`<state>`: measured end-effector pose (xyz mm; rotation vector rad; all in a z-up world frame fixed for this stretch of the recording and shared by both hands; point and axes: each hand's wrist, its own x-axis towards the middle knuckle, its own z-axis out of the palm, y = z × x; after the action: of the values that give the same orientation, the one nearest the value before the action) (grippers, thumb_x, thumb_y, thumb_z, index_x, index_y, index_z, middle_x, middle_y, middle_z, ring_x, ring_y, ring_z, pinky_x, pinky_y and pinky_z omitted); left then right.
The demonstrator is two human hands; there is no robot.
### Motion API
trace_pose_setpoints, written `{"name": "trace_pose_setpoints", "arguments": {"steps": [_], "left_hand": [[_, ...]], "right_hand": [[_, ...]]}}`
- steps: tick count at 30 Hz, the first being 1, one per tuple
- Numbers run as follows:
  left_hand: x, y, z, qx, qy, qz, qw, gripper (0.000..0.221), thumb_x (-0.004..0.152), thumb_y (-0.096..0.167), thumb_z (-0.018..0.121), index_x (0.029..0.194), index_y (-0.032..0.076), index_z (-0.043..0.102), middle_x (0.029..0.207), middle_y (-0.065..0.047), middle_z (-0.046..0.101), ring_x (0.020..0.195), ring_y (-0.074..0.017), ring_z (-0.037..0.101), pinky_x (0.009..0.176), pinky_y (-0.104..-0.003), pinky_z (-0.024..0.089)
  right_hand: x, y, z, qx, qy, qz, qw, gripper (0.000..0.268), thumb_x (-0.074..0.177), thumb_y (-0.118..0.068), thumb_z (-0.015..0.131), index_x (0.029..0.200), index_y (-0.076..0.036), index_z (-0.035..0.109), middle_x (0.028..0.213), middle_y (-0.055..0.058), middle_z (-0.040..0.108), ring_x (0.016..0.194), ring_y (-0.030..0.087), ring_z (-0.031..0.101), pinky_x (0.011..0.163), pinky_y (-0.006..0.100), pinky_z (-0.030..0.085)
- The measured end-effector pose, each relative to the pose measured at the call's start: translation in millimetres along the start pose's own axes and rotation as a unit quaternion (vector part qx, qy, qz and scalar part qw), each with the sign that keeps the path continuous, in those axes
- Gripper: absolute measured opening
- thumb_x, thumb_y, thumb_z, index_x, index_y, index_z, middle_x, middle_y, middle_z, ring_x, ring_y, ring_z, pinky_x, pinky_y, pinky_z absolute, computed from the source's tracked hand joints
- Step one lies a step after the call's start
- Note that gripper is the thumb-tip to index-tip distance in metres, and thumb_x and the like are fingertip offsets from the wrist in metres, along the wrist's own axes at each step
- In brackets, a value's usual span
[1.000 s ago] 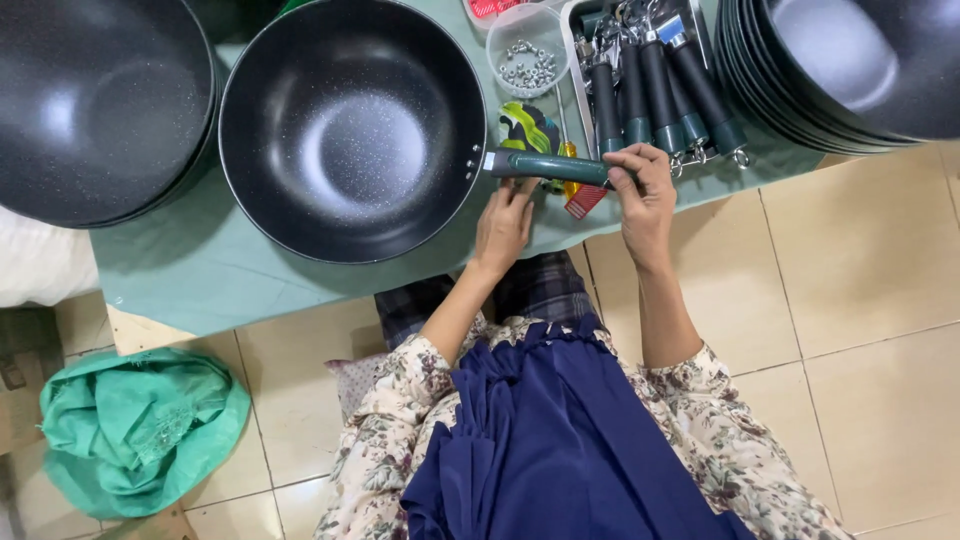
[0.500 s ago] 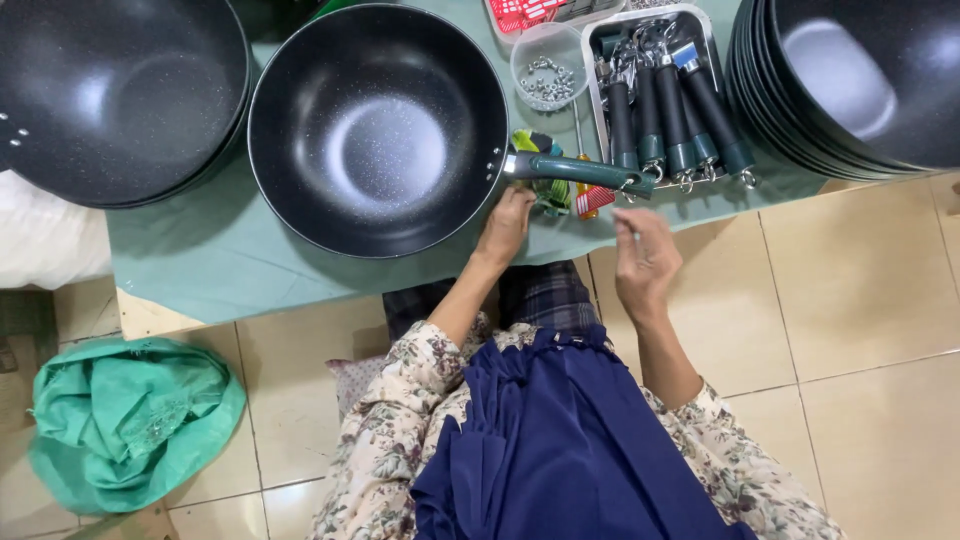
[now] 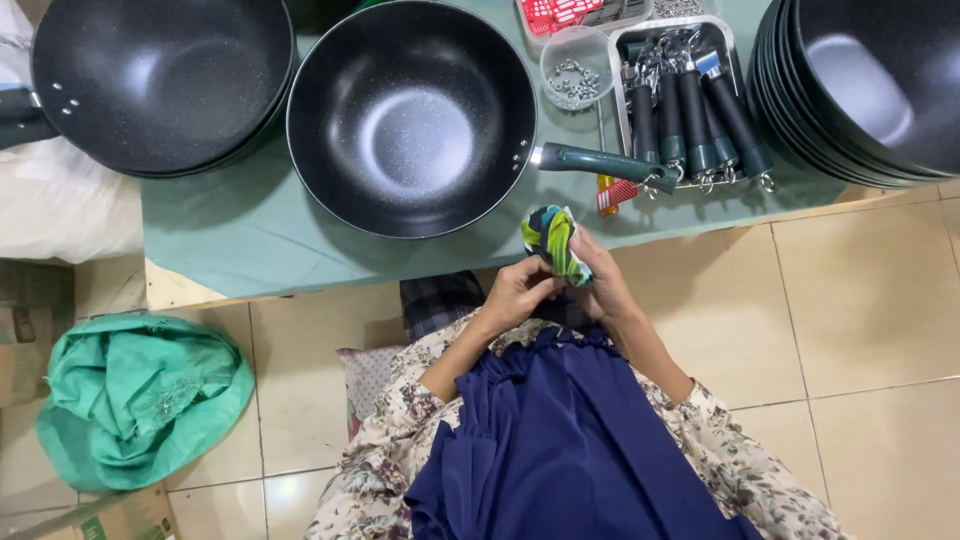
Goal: Attaching handles to woks using a screwdriver and wiping them clean with a cloth.
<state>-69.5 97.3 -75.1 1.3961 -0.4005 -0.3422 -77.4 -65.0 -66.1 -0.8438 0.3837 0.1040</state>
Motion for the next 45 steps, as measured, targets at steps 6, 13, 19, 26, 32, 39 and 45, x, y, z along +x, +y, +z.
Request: {"name": "trace_pose_setpoints", "arguments": {"steps": [6, 13, 19, 26, 32, 39, 45], "left_hand": [[19, 25, 0, -0.09, -0.001, 0.01, 0.996, 0.016, 0.1, 0.008, 0.066, 0.115, 0.005, 0.073, 0.093, -0.011, 0.077, 0.091, -0.014, 0.071, 0.084, -0.03, 0.058], [74, 19, -12, -0.162, 0.059, -0.132, 0.976, 0.06, 0.107, 0.036, 0.056, 0.153, 0.0, 0.044, 0.146, -0.03, 0.054, 0.139, -0.039, 0.045, 0.108, -0.048, 0.044], [100, 14, 0, -0.248, 0.074, -0.16, 0.953, 0.065, 0.104, 0.029, 0.062, 0.158, 0.003, 0.036, 0.154, -0.018, 0.047, 0.143, -0.0297, 0.042, 0.109, -0.046, 0.042], [105, -19, 2, -0.3, 0.095, -0.151, 0.937, 0.062, 0.099, 0.013, 0.062, 0.155, 0.002, 0.041, 0.154, -0.015, 0.044, 0.139, -0.0274, 0.042, 0.108, -0.045, 0.043], [106, -19, -2, -0.304, 0.082, -0.159, 0.936, 0.062, 0.096, 0.012, 0.062, 0.155, 0.006, 0.043, 0.153, -0.008, 0.05, 0.138, -0.0207, 0.042, 0.109, -0.038, 0.043], [113, -62, -2, -0.313, 0.101, -0.163, 0.93, 0.064, 0.092, 0.011, 0.064, 0.153, 0.005, 0.045, 0.16, -0.01, 0.043, 0.149, -0.0246, 0.034, 0.115, -0.042, 0.039], [110, -25, 0, -0.32, 0.105, -0.17, 0.926, 0.065, 0.091, 0.009, 0.065, 0.152, 0.002, 0.045, 0.161, -0.013, 0.041, 0.152, -0.0278, 0.031, 0.118, -0.046, 0.036]], "right_hand": [[-26, -88, 48, -0.252, 0.041, -0.266, 0.93, 0.056, 0.084, -0.02, 0.081, 0.137, -0.01, 0.066, 0.11, 0.006, 0.069, 0.097, 0.013, 0.064, 0.087, 0.031, 0.056], [43, -147, 15, -0.78, 0.052, -0.456, 0.426, 0.048, 0.091, -0.051, 0.078, 0.134, -0.03, 0.072, 0.117, 0.0, 0.062, 0.109, 0.021, 0.057, 0.095, 0.04, 0.038], [86, -135, 73, -0.847, -0.065, -0.218, 0.481, 0.07, 0.095, -0.076, 0.052, 0.144, -0.027, 0.059, 0.113, 0.018, 0.072, 0.107, 0.037, 0.07, 0.099, 0.054, 0.041], [88, -174, 101, -0.794, -0.141, -0.036, 0.59, 0.092, 0.073, -0.056, 0.083, 0.154, -0.023, 0.053, 0.133, 0.031, 0.064, 0.123, 0.052, 0.06, 0.099, 0.061, 0.045], [66, -227, 90, -0.758, -0.114, 0.067, 0.639, 0.101, 0.064, -0.047, 0.088, 0.155, -0.023, 0.053, 0.133, 0.038, 0.062, 0.119, 0.056, 0.061, 0.1, 0.059, 0.045], [102, -188, 104, -0.757, -0.176, 0.049, 0.627, 0.097, 0.07, -0.039, 0.088, 0.157, -0.022, 0.05, 0.131, 0.035, 0.064, 0.117, 0.055, 0.063, 0.097, 0.062, 0.047], [105, -146, 83, -0.891, -0.153, -0.11, 0.413, 0.084, 0.086, -0.038, 0.077, 0.16, -0.027, 0.04, 0.111, 0.018, 0.068, 0.104, 0.041, 0.068, 0.086, 0.057, 0.05]]}}
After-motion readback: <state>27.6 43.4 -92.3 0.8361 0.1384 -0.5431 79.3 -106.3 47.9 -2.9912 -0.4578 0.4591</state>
